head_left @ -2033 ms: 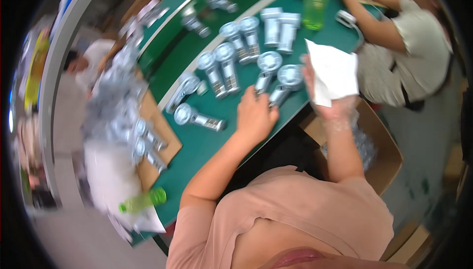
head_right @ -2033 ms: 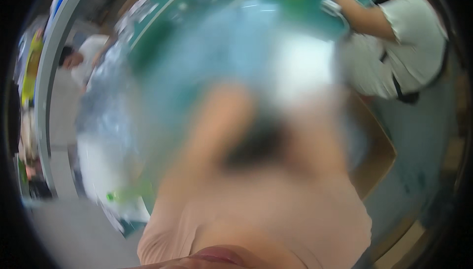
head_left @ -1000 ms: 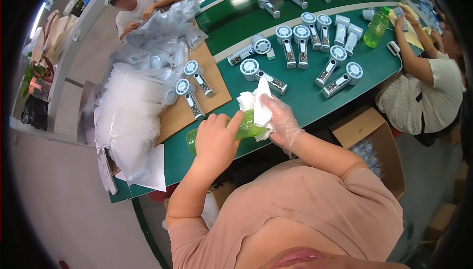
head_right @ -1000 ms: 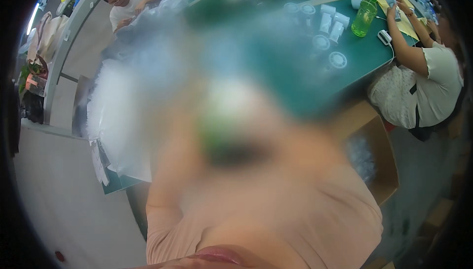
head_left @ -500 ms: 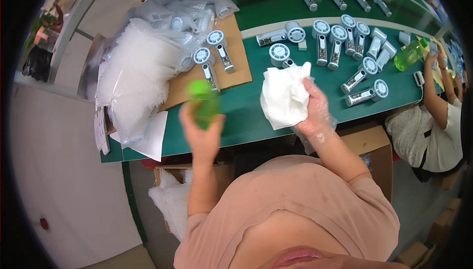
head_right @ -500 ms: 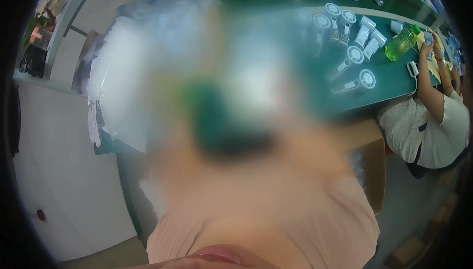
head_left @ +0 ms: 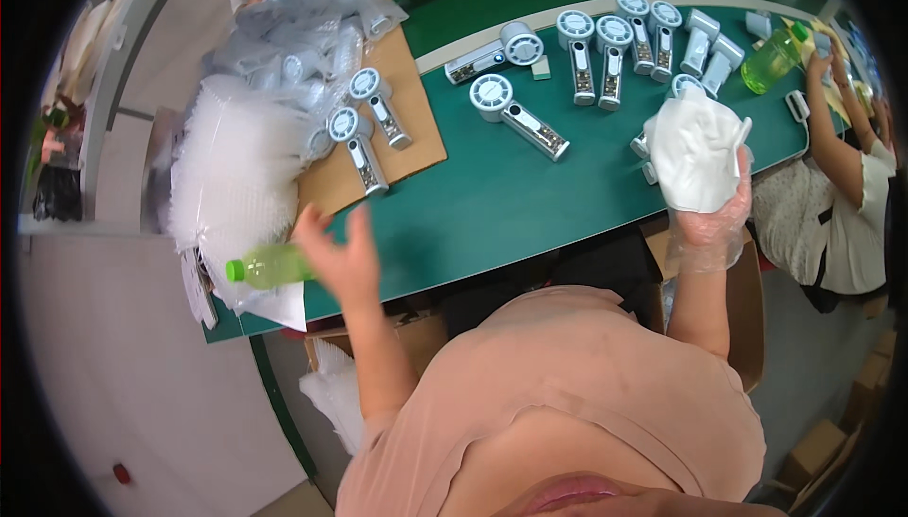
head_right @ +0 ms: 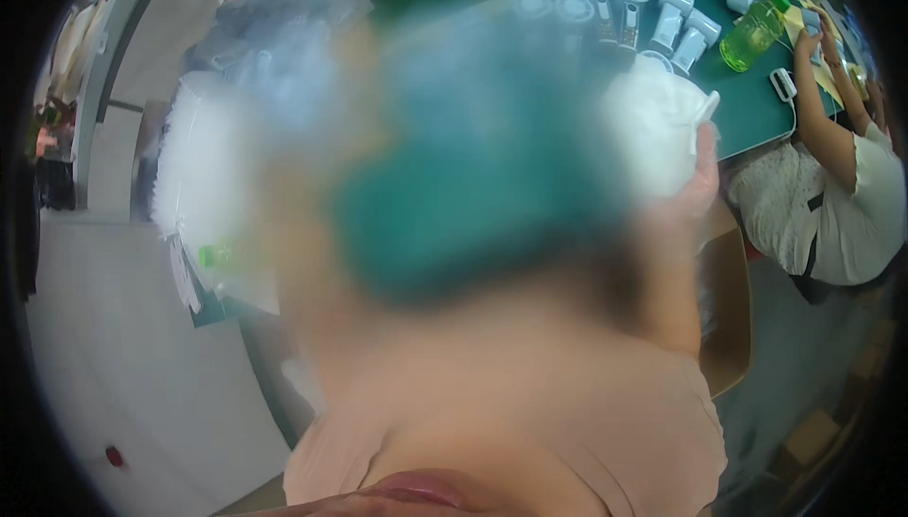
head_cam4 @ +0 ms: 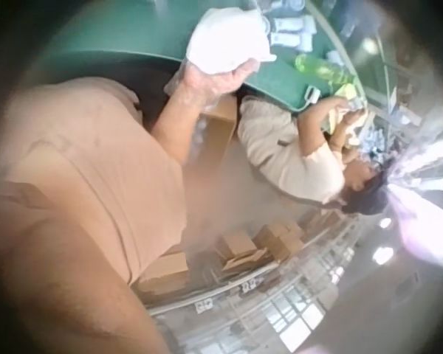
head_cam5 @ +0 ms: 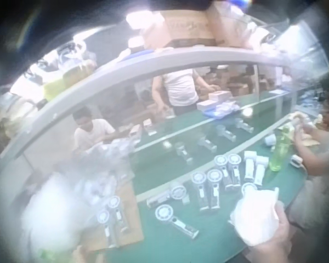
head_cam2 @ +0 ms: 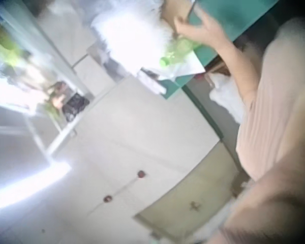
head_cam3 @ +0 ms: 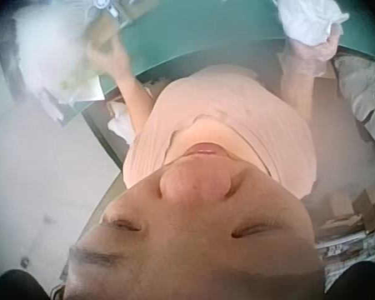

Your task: The person repeatedly wipes small cylindrical electronic devices with a white cloth on a green workbench. They pick up each device, wipe it thoroughly, and place it back on the table. The person also handles bubble wrap and a green plastic bottle during the process.

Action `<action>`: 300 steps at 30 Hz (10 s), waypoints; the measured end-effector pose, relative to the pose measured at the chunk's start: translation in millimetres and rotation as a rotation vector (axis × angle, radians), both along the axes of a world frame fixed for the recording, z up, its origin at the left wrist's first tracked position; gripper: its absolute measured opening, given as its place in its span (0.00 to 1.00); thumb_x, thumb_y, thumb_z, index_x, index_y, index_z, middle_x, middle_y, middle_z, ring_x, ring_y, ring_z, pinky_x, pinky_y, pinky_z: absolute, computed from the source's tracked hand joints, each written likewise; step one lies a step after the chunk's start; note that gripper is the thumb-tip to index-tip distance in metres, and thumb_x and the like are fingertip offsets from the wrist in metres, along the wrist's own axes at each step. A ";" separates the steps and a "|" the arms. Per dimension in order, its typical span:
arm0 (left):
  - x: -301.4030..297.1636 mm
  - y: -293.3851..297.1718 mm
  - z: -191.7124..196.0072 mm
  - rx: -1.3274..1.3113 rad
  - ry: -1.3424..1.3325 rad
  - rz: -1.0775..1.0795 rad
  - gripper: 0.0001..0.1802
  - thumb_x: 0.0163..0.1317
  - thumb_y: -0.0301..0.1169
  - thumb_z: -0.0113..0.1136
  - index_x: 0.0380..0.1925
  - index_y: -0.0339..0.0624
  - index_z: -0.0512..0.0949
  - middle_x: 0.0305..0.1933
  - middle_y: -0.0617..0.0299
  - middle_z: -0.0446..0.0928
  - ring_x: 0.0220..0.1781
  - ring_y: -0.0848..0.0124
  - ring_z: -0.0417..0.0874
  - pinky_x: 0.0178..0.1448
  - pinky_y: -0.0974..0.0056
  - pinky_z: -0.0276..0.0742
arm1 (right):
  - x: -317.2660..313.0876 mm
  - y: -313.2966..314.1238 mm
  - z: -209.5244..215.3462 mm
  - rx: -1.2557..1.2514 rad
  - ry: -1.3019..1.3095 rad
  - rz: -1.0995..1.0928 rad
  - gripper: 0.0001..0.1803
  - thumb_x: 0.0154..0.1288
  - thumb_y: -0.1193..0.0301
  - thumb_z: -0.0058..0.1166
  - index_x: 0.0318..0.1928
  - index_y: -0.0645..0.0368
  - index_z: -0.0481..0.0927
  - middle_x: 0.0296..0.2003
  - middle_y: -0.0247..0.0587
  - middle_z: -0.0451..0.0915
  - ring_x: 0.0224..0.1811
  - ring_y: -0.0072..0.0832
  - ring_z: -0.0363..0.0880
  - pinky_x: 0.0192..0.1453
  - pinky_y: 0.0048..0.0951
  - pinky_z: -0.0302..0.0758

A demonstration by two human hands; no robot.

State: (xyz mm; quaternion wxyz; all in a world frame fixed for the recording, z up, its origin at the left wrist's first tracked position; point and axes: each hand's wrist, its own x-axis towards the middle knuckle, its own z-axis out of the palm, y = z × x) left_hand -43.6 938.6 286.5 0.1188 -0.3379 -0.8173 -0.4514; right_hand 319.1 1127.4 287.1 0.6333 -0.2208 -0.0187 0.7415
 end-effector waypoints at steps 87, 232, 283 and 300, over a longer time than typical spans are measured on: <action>-77.2 59.3 -14.1 0.456 -1.128 -0.416 0.19 0.75 0.46 0.50 0.54 0.44 0.76 0.50 0.62 0.80 0.51 0.71 0.80 0.49 0.60 0.76 | -344.7 -28.1 -20.1 1.008 -0.523 0.719 0.25 0.63 0.70 0.68 0.59 0.60 0.75 0.50 0.36 0.81 0.51 0.24 0.80 0.55 0.28 0.78; -0.6 54.8 79.1 -0.292 -0.880 -0.870 0.09 0.65 0.31 0.62 0.39 0.38 0.84 0.26 0.71 0.77 0.22 0.82 0.71 0.26 0.74 0.66 | -110.8 -32.0 60.1 1.483 -0.940 0.601 0.14 0.58 0.74 0.68 0.44 0.58 0.80 0.36 0.39 0.80 0.35 0.34 0.81 0.40 0.31 0.77; 75.8 42.1 -76.9 0.131 -0.232 -0.981 0.19 0.71 0.24 0.51 0.59 0.34 0.62 0.53 0.51 0.69 0.52 0.65 0.75 0.60 0.61 0.72 | -127.8 16.7 4.5 0.557 -0.035 0.849 0.32 0.78 0.52 0.40 0.66 0.68 0.68 0.56 0.57 0.79 0.56 0.44 0.82 0.62 0.44 0.78; 78.3 13.5 -27.7 0.134 -1.035 -0.892 0.09 0.69 0.26 0.58 0.45 0.33 0.78 0.36 0.59 0.82 0.34 0.73 0.83 0.40 0.67 0.80 | -162.8 -66.2 -0.6 0.628 -0.613 0.992 0.27 0.60 0.60 0.70 0.53 0.59 0.73 0.45 0.36 0.80 0.49 0.27 0.80 0.59 0.36 0.78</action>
